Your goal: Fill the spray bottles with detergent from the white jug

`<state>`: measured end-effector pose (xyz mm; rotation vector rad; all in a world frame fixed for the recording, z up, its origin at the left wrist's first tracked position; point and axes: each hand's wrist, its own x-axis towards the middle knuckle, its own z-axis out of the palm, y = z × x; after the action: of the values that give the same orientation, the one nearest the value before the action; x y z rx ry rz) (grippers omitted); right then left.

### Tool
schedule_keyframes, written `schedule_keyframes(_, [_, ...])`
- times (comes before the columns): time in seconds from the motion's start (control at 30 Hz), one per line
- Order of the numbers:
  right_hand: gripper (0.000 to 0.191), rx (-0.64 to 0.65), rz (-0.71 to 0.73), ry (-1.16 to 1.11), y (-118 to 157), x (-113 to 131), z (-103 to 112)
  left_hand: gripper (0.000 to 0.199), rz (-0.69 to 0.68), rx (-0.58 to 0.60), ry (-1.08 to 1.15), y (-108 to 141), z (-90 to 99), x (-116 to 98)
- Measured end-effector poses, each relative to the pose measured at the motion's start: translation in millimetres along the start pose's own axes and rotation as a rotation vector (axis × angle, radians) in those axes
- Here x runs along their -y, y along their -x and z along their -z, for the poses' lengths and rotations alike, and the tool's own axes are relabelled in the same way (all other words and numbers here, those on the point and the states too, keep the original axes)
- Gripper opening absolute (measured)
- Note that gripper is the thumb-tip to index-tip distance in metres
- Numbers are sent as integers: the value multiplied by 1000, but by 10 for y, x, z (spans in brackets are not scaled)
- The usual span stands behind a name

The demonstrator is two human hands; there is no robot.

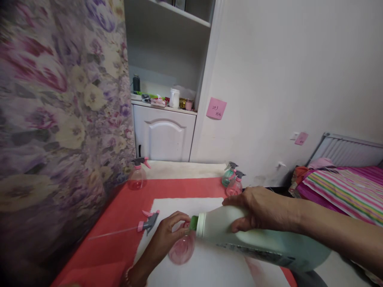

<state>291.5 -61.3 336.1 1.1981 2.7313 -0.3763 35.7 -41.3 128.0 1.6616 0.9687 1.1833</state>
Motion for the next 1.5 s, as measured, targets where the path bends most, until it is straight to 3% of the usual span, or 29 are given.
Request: schedule_keyframes(1.5, [41,-33,-1,6,8,0,-18,15,8,2,15,9,-2,-35])
